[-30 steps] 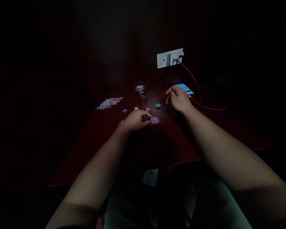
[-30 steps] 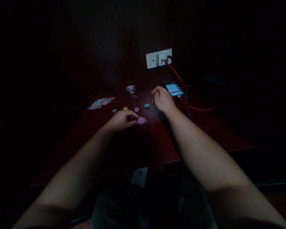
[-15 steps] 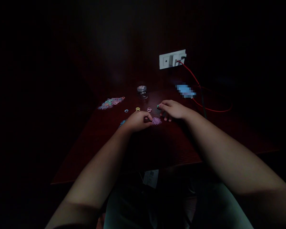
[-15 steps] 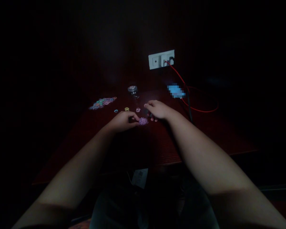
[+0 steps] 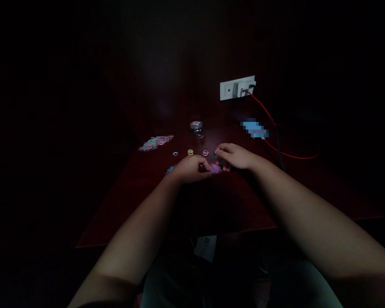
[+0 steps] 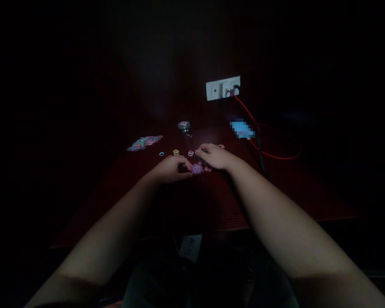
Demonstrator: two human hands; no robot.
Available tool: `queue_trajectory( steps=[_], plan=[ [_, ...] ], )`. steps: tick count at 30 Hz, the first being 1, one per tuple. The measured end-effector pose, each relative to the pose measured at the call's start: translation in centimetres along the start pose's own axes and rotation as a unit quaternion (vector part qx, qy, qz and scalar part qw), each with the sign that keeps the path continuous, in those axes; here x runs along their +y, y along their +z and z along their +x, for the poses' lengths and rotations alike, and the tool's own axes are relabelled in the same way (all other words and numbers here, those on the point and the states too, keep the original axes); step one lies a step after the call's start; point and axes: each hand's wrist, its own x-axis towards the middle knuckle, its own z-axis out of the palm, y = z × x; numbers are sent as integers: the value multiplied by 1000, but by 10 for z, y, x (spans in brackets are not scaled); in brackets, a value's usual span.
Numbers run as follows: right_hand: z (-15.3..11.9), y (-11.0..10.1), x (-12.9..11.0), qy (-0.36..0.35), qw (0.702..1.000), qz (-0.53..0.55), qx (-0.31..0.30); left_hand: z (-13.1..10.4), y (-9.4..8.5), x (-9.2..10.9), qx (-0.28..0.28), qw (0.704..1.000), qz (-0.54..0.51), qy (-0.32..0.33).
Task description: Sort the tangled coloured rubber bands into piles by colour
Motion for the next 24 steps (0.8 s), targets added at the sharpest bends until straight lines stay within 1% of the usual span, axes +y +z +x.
queue_trajectory(
  steps=[4,9,15,20,24],
  plan=[
    [-2,1,-2,-13,1000,-18,1,2,3,-1,3,1000,6,-2],
    [1,1,5,-40,999,-21,-6,3,4,1,9,1000,7,-9],
    [5,3,13,-33,999,-3,-16,4,7,-1,10,1000,3,-8],
    [5,4,13,-31,999,6,-25,4,9,-1,11,1000,-1,-12],
    [5,4,14,-37,999,-4,-25,4,9,1,15,1000,0,-3]
  ],
)
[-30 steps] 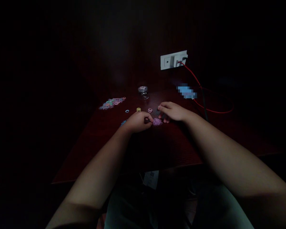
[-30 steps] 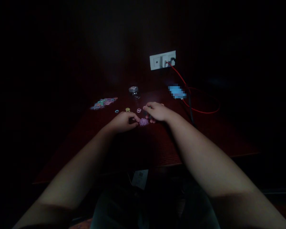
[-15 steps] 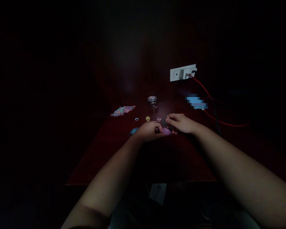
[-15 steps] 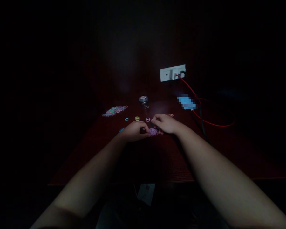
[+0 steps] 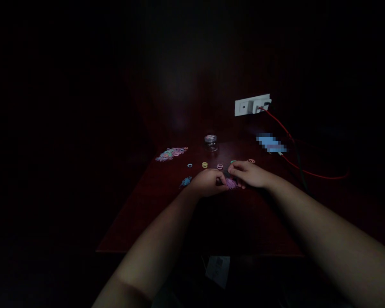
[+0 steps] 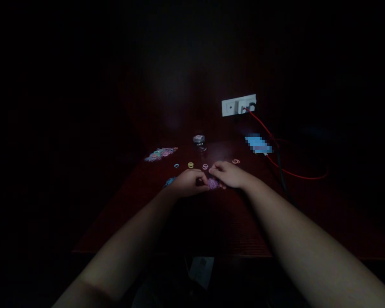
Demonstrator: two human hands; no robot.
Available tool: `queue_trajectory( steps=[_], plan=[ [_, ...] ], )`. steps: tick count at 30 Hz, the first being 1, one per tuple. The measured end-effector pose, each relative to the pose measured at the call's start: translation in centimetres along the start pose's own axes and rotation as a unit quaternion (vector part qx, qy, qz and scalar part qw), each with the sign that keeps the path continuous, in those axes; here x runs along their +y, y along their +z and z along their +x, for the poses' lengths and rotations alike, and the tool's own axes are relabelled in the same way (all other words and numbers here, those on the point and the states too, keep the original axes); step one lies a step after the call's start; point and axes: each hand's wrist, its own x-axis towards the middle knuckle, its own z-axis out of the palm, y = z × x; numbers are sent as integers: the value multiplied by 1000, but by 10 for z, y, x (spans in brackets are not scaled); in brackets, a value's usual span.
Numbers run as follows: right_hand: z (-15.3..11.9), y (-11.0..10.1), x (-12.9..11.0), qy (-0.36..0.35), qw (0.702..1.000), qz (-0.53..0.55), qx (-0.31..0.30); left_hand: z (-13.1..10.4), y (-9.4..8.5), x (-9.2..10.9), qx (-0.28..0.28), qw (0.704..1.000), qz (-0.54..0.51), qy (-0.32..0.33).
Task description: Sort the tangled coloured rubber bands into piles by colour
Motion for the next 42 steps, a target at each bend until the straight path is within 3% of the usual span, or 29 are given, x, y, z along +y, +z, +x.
queue_trajectory(
  steps=[9,14,17,20,23,25,28,31,42],
  plan=[
    [1,1,3,-1,1000,1,-3,0,-1,-1,15,1000,3,1],
    [-1,0,-3,19,1000,21,-3,-1,-6,1,75,997,-10,8],
    [-1,1,-4,32,999,43,4,-3,-12,-7,145,989,-27,-32],
    [-1,1,-4,35,998,54,14,-17,-25,-35,220,970,-29,-98],
    [0,2,-4,28,998,45,14,-46,-46,-81,259,948,30,-180],
    [0,2,-3,25,999,33,14,-68,-60,-113,256,922,98,-273],
    [1,3,-1,28,999,25,19,-86,-73,-149,244,904,124,-328],
    [3,3,2,25,999,19,14,-82,-76,-167,233,901,144,-337],
    [-2,4,-7,-43,995,-81,46,-48,-80,-204,197,872,200,-401]
  ],
)
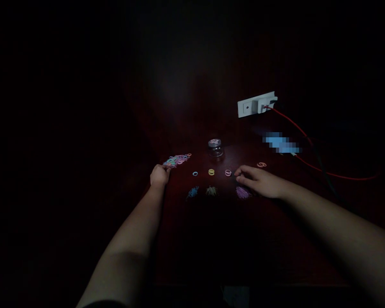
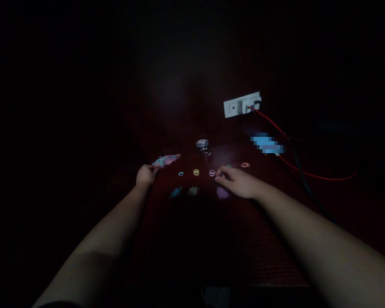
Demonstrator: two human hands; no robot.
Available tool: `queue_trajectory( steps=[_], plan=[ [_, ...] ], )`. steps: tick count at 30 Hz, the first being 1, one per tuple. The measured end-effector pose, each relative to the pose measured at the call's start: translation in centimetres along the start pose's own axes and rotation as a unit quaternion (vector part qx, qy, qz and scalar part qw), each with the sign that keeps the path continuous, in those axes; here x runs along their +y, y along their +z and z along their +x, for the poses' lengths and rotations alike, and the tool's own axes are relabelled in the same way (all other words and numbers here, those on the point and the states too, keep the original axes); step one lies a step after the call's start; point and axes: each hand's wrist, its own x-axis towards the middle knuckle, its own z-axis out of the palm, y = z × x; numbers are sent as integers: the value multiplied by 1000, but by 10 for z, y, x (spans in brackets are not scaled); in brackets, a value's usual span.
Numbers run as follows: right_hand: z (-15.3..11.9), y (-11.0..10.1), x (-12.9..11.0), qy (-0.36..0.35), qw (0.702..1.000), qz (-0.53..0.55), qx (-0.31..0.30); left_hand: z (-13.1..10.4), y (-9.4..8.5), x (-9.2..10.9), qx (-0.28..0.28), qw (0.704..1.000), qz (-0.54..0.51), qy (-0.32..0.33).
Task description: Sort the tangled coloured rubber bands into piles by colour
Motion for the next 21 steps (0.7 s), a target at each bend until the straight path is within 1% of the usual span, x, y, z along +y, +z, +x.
queue_trajectory(
  steps=[7,12,16,21],
  plan=[
    [-3,-2,-3,-20,1000,-3,20,9,3,-1,-26,1000,16,-6],
    [-4,-2,-6,-30,999,3,17,11,3,-3,-37,998,46,-7],
    [-5,-1,-10,-46,999,6,21,4,-1,-4,-40,997,59,-2],
    [-5,0,-12,-47,999,8,22,-8,-5,-4,-17,998,52,11]
  ],
)
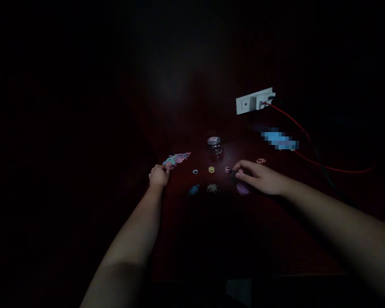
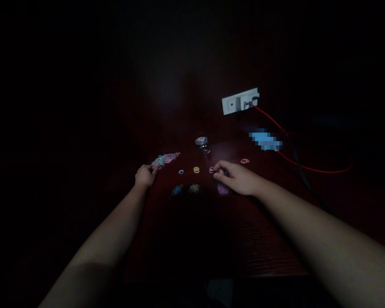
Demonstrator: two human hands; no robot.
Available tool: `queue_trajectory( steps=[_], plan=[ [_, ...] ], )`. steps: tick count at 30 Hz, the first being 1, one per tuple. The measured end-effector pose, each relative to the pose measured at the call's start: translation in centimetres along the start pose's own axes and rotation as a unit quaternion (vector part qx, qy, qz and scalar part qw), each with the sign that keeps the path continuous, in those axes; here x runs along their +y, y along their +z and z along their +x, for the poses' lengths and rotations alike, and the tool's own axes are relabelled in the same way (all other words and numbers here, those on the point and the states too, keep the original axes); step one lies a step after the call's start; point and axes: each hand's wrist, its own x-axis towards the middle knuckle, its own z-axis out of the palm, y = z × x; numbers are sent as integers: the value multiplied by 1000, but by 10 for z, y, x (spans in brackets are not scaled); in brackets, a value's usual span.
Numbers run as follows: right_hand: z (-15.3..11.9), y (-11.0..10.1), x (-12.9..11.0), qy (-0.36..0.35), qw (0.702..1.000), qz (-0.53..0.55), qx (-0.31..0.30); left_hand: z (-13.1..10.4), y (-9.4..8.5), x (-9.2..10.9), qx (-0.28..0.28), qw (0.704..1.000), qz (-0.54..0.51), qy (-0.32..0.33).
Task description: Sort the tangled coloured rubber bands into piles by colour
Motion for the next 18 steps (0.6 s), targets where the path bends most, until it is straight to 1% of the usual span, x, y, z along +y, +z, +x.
queue_trajectory(
  steps=[5,10,14,16,18],
  plan=[
    [-1,0,1,-4,1000,5,3,1,0,0,-5,1000,-21,-18],
    [-2,-1,1,-5,1000,2,3,8,2,0,-11,999,-30,-32],
    [-4,-1,0,6,1000,5,-2,15,4,-2,-21,999,-31,-29],
    [-4,-1,-1,9,1000,0,2,18,5,-3,-16,998,-51,-21],
    [-5,0,-1,7,1000,-8,12,17,4,-3,3,996,-88,-12]
  ],
)
